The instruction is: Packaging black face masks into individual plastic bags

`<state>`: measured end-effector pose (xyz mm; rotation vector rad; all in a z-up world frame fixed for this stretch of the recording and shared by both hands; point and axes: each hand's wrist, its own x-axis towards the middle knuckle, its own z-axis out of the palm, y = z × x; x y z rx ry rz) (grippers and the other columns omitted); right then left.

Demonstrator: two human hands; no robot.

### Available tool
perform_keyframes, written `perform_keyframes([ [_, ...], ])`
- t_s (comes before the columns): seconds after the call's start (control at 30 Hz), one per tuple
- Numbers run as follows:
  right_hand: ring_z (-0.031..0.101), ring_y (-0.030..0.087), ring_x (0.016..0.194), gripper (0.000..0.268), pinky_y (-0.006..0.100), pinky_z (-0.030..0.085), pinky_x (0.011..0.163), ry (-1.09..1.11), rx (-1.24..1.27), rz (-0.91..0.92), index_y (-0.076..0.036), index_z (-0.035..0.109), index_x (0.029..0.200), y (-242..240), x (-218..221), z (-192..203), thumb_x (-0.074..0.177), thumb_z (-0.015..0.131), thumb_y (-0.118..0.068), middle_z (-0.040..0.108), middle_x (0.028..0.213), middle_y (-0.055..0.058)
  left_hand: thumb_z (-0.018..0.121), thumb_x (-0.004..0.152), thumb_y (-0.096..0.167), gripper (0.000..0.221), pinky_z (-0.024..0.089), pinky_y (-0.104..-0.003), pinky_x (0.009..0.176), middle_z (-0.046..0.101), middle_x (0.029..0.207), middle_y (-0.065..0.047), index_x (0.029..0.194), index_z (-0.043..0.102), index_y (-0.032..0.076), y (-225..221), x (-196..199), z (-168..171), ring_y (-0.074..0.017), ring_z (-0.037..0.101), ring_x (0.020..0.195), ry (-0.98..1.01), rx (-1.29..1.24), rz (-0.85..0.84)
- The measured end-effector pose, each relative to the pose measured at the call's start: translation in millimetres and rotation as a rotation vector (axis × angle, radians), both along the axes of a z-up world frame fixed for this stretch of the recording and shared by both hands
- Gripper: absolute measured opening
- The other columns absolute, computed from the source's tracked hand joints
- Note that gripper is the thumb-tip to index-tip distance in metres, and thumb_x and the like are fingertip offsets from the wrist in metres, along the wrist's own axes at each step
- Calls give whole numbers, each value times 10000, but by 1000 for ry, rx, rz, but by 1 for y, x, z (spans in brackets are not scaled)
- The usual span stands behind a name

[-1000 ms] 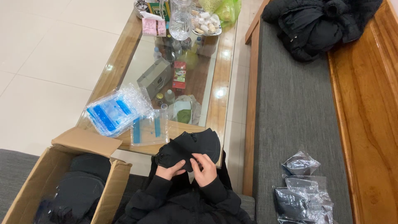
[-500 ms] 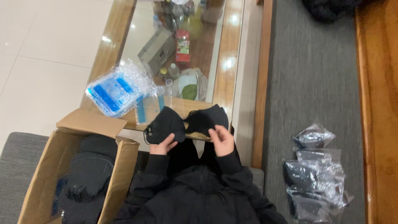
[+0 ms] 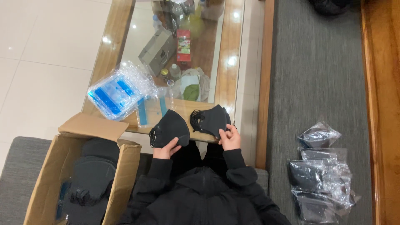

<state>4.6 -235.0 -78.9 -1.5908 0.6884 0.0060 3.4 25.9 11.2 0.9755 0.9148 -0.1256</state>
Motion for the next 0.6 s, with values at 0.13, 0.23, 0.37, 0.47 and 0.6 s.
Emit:
perform_keyframes([
  [0.13,605,141,552,415,266,455,536,12,-225,101,-76,534,1333,7,0,35,960,698,-159,664,615,36,924,652,-112,571,634,-637,781,690,1143,-334,1158,662,-132,-3,-1,-4,-529,694,964,-7,-19,-2],
  [0.23,624,195,621,454,335,508,644,81,-446,177,-187,478,1385,9,-4,51,974,659,-253,664,650,-13,938,658,-62,521,645,-595,733,707,1064,-336,1114,689,-112,-4,1,-5,-509,722,868,10,-34,-40],
  [0.37,662,353,783,471,483,534,693,53,-696,270,-161,479,1399,19,-4,79,974,634,-296,599,822,81,940,637,-90,606,652,-576,764,706,1143,-289,1180,673,-97,-5,0,-3,-487,714,929,25,-33,-29],
  [0.47,656,346,820,406,464,559,692,-16,-776,364,-149,534,1379,21,-5,79,1005,584,-299,535,927,77,944,638,-83,638,638,-592,790,691,1185,-304,1207,657,-115,-6,-1,4,-512,696,976,41,-47,-29],
  [0.6,637,225,740,383,378,557,657,-12,-808,445,-240,540,1372,11,-5,48,1028,533,-408,460,951,-21,930,642,-123,660,627,-627,781,696,1180,-300,1237,644,-112,-6,-2,-8,-521,691,974,28,-87,-42],
])
